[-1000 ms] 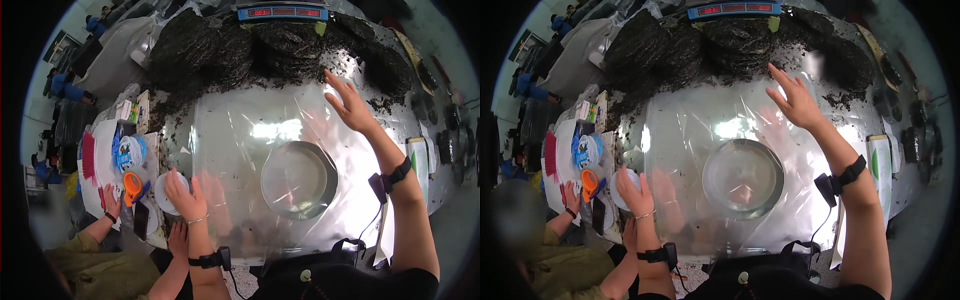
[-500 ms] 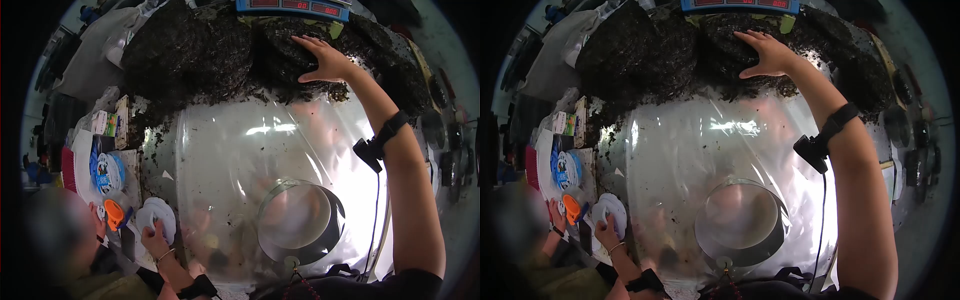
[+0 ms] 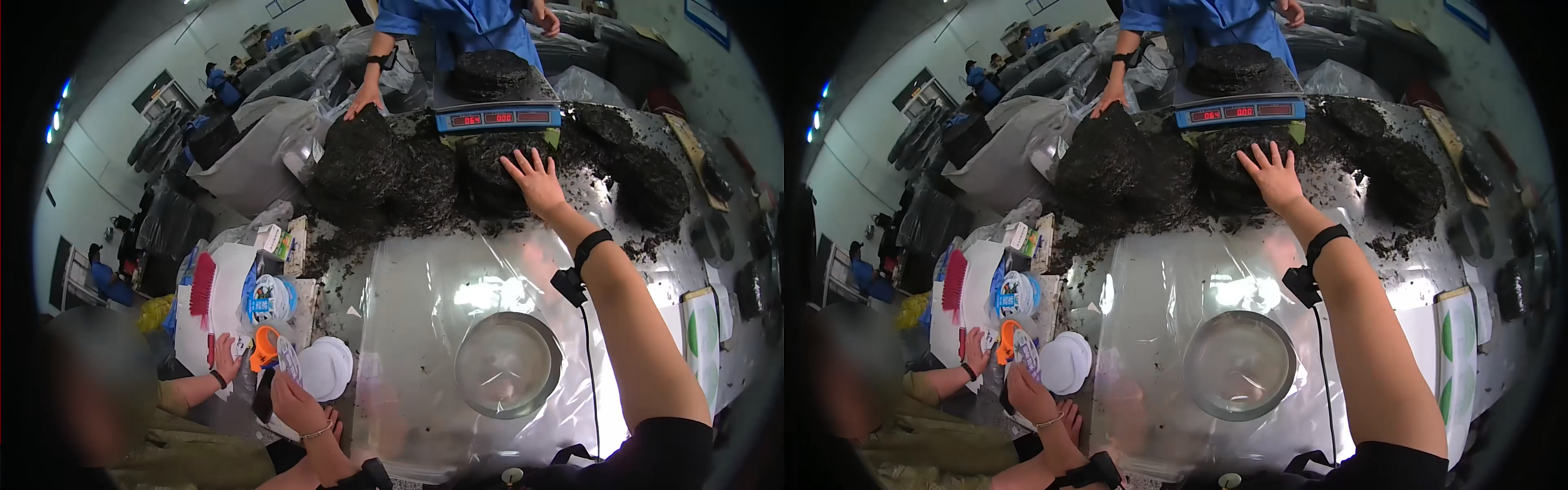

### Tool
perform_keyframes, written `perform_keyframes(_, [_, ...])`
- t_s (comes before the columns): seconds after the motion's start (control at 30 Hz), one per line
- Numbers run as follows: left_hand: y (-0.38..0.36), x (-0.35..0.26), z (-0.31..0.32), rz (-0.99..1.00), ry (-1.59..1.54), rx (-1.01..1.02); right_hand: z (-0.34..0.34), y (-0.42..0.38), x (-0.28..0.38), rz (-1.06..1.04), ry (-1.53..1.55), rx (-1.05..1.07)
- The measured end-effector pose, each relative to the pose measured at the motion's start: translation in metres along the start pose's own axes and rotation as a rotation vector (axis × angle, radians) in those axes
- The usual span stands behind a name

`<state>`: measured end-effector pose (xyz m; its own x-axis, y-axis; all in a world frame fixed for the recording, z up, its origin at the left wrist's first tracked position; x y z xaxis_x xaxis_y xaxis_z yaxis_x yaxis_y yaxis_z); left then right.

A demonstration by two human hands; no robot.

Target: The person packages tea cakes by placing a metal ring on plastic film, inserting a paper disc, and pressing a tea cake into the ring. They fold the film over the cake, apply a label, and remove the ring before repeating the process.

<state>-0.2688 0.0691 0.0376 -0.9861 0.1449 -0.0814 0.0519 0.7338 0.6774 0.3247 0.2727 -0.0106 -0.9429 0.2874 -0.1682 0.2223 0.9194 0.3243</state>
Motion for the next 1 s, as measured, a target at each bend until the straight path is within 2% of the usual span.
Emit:
perform_keyframes(0.03, [0.010,-0.022,-0.020,0.059,0.007,-0.061,-0.021,-0.008,-0.004,0.007,0.004,-0.032])
perform_keyframes(0.1, [0.029,-0.092,-0.062,0.151,-0.219,-0.111,-0.055,-0.022,-0.013,-0.057,-0.026,-0.182])
perform_keyframes(0.13, [0.028,-0.124,-0.073,0.272,-0.236,-0.080,-0.067,-0.036,-0.017,-0.095,-0.040,-0.236])
perform_keyframes(0.17, [0.024,-0.154,-0.073,0.404,-0.389,-0.120,-0.082,-0.048,-0.020,-0.139,-0.012,-0.300])
perform_keyframes(0.23, [0.008,-0.219,-0.067,0.639,-0.583,-0.024,-0.122,-0.082,-0.019,-0.199,0.042,-0.373])
perform_keyframes(0.3, [-0.026,-0.267,-0.038,0.735,-0.686,0.098,-0.166,-0.121,-0.017,-0.224,0.126,-0.413])
perform_keyframes(0.43, [-0.091,-0.287,0.029,0.773,-0.686,0.356,-0.223,-0.207,-0.014,-0.248,0.331,-0.407])
perform_keyframes(0.57, [-0.067,-0.265,-0.010,0.719,-0.915,0.270,-0.235,-0.280,0.001,-0.282,0.410,-0.309])
perform_keyframes(0.63, [-0.069,-0.238,-0.021,0.545,-1.076,0.031,-0.228,-0.310,0.015,-0.257,0.420,-0.219])
perform_keyframes(0.73, [-0.069,-0.208,-0.006,-0.371,-1.475,0.105,-0.206,-0.354,0.039,-0.289,0.414,-0.014])
perform_keyframes(0.77, [-0.040,-0.226,-0.011,-0.149,-1.500,0.181,-0.188,-0.366,0.047,-0.307,0.482,0.134])
perform_keyframes(0.8, [-0.027,-0.230,-0.008,0.042,-1.428,0.551,-0.172,-0.375,0.049,-0.311,0.490,0.222])
perform_keyframes(0.87, [-0.018,-0.247,0.010,0.572,-0.832,0.749,-0.188,-0.352,0.038,-0.359,0.648,0.438])
perform_keyframes(0.9, [-0.013,-0.252,0.016,0.584,-0.733,0.887,-0.193,-0.338,0.030,-0.409,0.768,0.568])
perform_keyframes(0.93, [-0.005,-0.259,0.018,0.609,-0.635,1.026,-0.195,-0.320,0.024,-0.420,0.946,0.572])
perform_keyframes(1.0, [0.004,-0.279,0.024,0.638,-0.462,1.233,-0.190,-0.291,0.030,-0.100,0.816,0.782])
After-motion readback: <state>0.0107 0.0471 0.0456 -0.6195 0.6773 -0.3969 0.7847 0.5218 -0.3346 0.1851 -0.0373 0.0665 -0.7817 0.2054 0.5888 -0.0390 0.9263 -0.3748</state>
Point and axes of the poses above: each hand's wrist, its own y-axis towards the middle knuckle, its own z-axis out of the palm, x = y × z, the point moved 2 cm from there along y, towards the middle knuckle, and after that the axes turned 11 degrees about z, right-handed, at the moved point
